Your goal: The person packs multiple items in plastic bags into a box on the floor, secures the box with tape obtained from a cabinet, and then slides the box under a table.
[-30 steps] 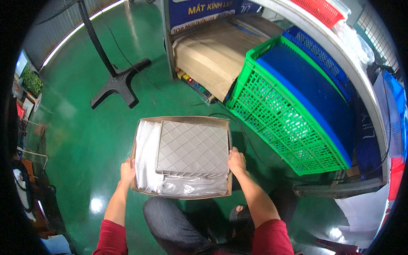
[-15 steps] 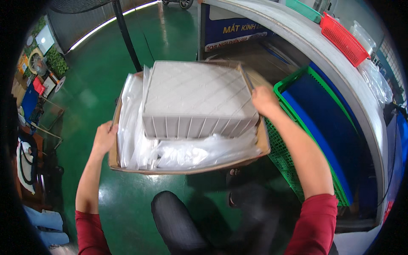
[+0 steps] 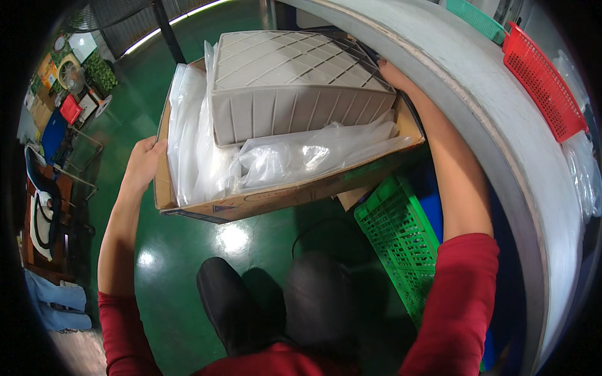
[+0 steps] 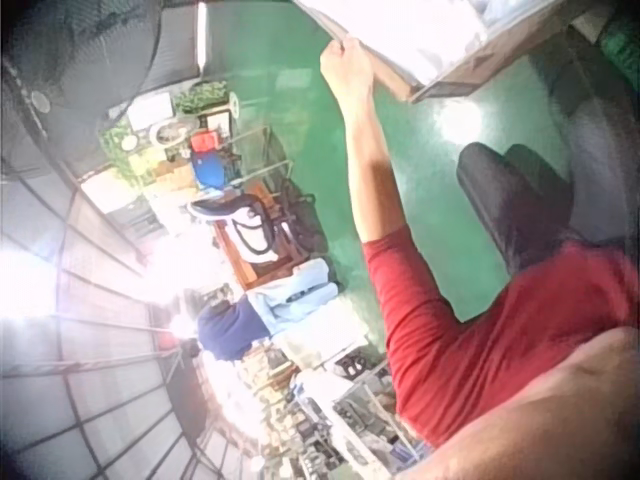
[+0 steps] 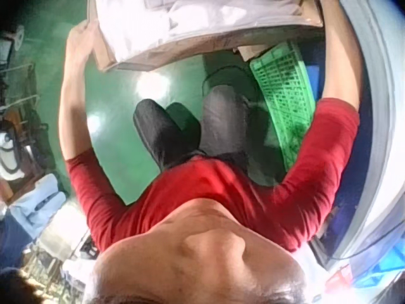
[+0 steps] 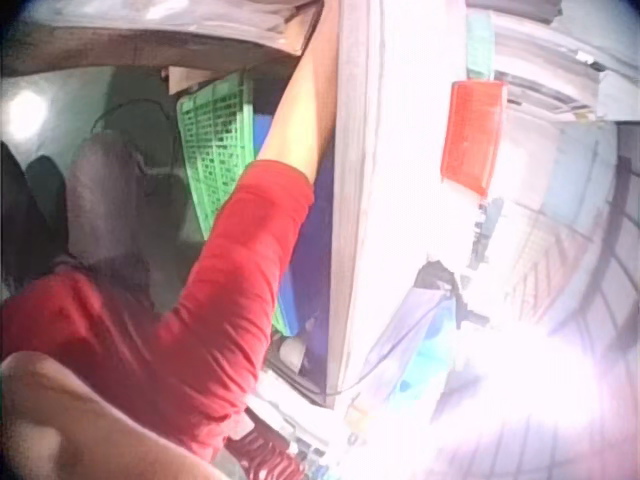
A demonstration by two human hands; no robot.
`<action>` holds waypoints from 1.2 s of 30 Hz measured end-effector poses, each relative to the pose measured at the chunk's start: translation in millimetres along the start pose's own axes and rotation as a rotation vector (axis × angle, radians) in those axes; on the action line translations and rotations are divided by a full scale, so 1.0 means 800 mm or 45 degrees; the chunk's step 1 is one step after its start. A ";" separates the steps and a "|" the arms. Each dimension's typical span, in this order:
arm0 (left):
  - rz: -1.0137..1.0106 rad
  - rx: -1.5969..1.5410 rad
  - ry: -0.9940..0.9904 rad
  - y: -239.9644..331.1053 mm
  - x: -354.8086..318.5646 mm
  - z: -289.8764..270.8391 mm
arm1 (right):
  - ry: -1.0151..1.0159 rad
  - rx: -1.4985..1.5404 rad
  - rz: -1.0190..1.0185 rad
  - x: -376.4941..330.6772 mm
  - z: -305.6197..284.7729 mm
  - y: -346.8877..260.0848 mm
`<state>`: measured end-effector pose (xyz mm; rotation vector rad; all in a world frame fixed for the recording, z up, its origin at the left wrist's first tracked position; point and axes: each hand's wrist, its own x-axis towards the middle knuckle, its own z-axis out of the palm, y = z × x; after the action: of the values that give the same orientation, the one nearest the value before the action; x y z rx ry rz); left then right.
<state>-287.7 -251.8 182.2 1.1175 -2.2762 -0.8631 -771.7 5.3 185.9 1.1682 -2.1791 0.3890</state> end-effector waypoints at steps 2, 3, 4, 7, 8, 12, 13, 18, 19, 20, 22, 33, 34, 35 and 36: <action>0.044 0.048 0.051 0.012 0.019 0.022 | 0.014 -0.118 -0.033 0.007 0.022 0.027; 0.051 0.080 0.080 0.014 0.026 0.029 | -0.080 -0.118 -0.037 0.014 0.021 0.027; 0.060 0.005 0.078 0.019 0.036 0.034 | -0.178 -0.133 -0.039 0.019 0.016 0.030; 0.049 -0.084 0.040 0.033 0.059 0.050 | -0.349 0.164 0.068 0.033 0.062 0.066; 0.038 -0.017 0.014 0.036 0.059 0.057 | -0.341 0.195 0.054 0.040 0.074 0.076; 0.036 -0.017 -0.011 0.025 0.076 0.100 | -0.296 0.169 -0.106 0.057 0.111 0.130; 0.044 -0.035 -0.007 0.029 0.078 0.111 | -0.277 0.132 -0.132 0.058 0.117 0.144; 0.059 0.099 -0.092 0.081 0.091 0.160 | -0.316 0.064 -0.120 0.059 0.116 0.198; 0.125 0.135 -0.059 0.093 0.092 0.176 | -0.353 0.072 -0.094 0.061 0.121 0.218; 0.050 0.123 -0.113 0.111 0.091 0.191 | -0.369 0.036 -0.083 0.061 0.127 0.237; 0.030 0.077 -0.186 0.136 0.094 0.227 | -0.368 -0.144 -0.073 0.056 0.127 0.311; 0.115 0.017 -0.160 0.216 0.118 0.322 | -0.482 -0.152 0.105 0.066 0.137 0.490; 0.088 0.022 -0.123 0.215 0.120 0.326 | -0.502 -0.160 0.113 0.070 0.170 0.462; 0.064 0.025 -0.086 0.212 0.121 0.328 | -0.620 -0.217 0.111 0.064 0.186 0.440; 0.111 0.026 -0.084 0.216 0.121 0.328 | -0.663 -0.182 0.214 0.059 0.198 0.452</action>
<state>-600.1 -161.8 133.1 1.0047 -2.3739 -0.8559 -1150.8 96.0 108.9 1.0966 -2.7117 -0.0135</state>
